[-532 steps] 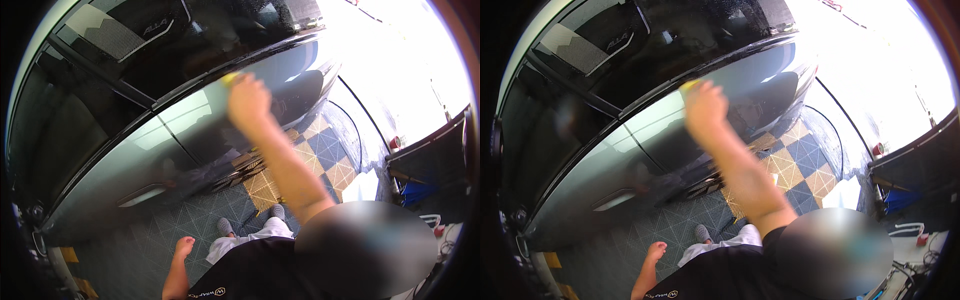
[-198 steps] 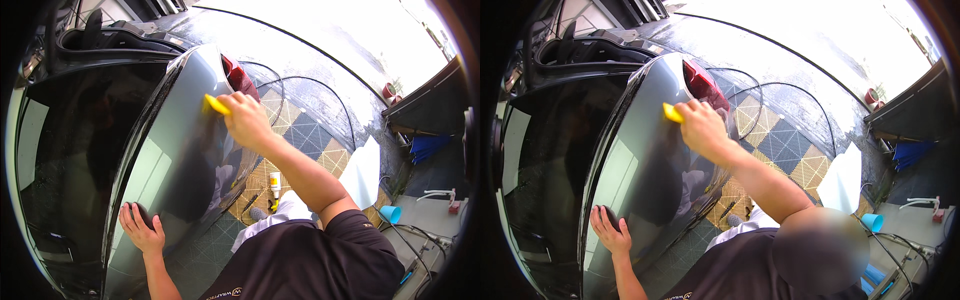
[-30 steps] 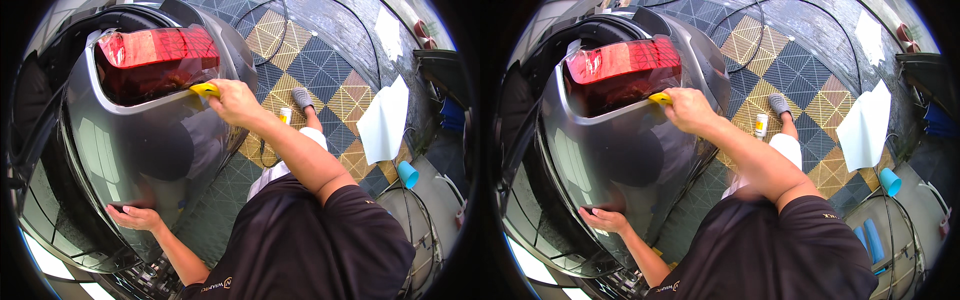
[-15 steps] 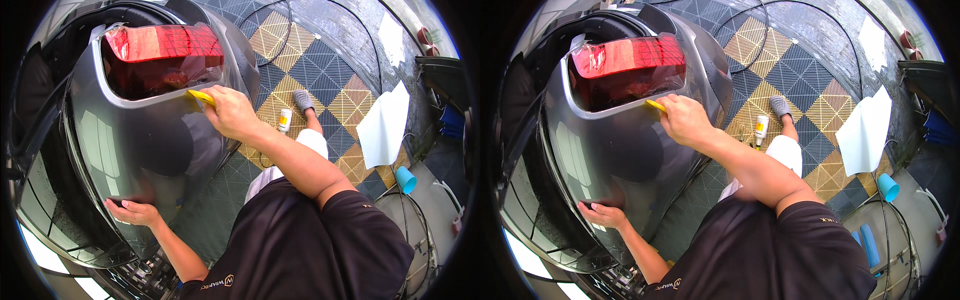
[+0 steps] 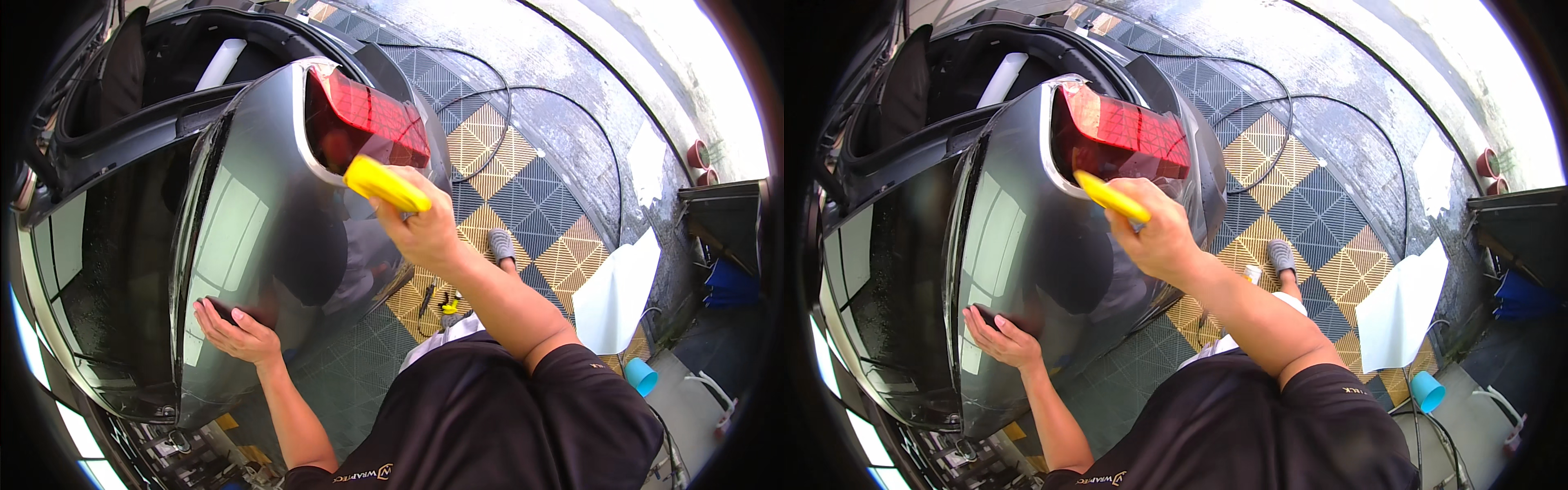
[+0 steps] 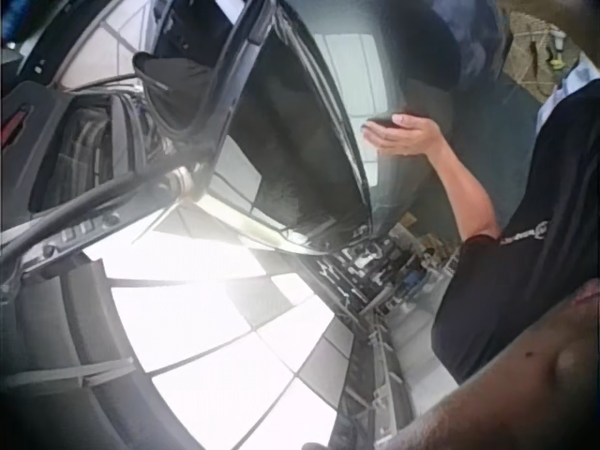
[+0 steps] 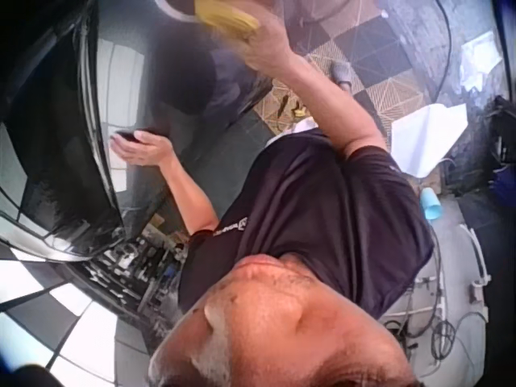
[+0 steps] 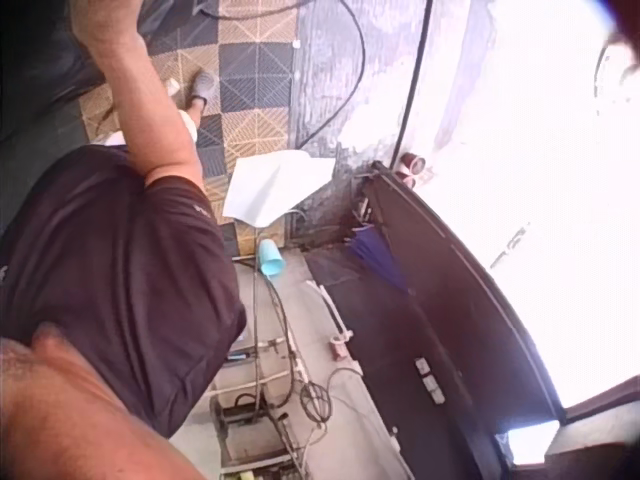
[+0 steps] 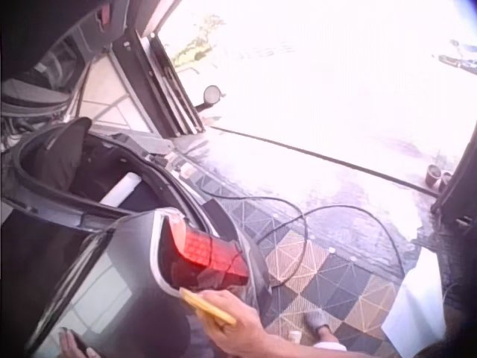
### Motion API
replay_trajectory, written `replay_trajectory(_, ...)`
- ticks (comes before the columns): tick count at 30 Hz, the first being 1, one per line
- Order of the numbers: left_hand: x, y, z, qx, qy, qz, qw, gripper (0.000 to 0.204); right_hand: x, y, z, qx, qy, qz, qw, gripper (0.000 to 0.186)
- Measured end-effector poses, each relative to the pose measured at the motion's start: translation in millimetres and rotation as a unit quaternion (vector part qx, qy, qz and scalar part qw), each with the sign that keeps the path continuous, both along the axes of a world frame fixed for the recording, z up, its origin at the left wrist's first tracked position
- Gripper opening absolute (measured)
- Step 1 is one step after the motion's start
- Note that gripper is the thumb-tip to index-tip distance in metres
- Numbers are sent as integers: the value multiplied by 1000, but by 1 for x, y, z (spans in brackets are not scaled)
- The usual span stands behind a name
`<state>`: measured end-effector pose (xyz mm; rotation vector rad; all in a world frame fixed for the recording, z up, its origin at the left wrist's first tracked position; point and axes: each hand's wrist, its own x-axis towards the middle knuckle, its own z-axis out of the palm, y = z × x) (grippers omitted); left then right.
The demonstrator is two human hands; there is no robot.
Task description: The person cleans the rear bumper of a grey car with a cloth and spray. They apply a clear protective film to the surface, using a spray bottle to wet the area and a squeegee to smooth the film and remove bubbles. A heat gun is used to help the film conform to the bumper's curves, and a knife is used to trim the excess material.
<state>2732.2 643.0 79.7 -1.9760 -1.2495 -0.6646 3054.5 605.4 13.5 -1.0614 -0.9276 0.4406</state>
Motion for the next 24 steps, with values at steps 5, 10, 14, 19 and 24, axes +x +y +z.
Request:
replay_trajectory(5,2,-4,2,-16,-13,-2,1000,49,-10,23,14,100,-256,-65,959,49)
replay_trajectory(10,6,-1,2,-12,-27,6,1000,49,-12,54,61,16,-348,-98,932,36)
replay_trajectory(14,11,-2,3,-9,-30,6,999,49,21,113,113,-182,-344,-96,916,20)
replay_trajectory(19,4,0,-1,-5,-47,5,999,49,26,56,119,-175,-153,-58,971,28)
replay_trajectory(24,12,1,8,8,-56,-10,998,47,7,67,96,-119,-253,-68,958,23)
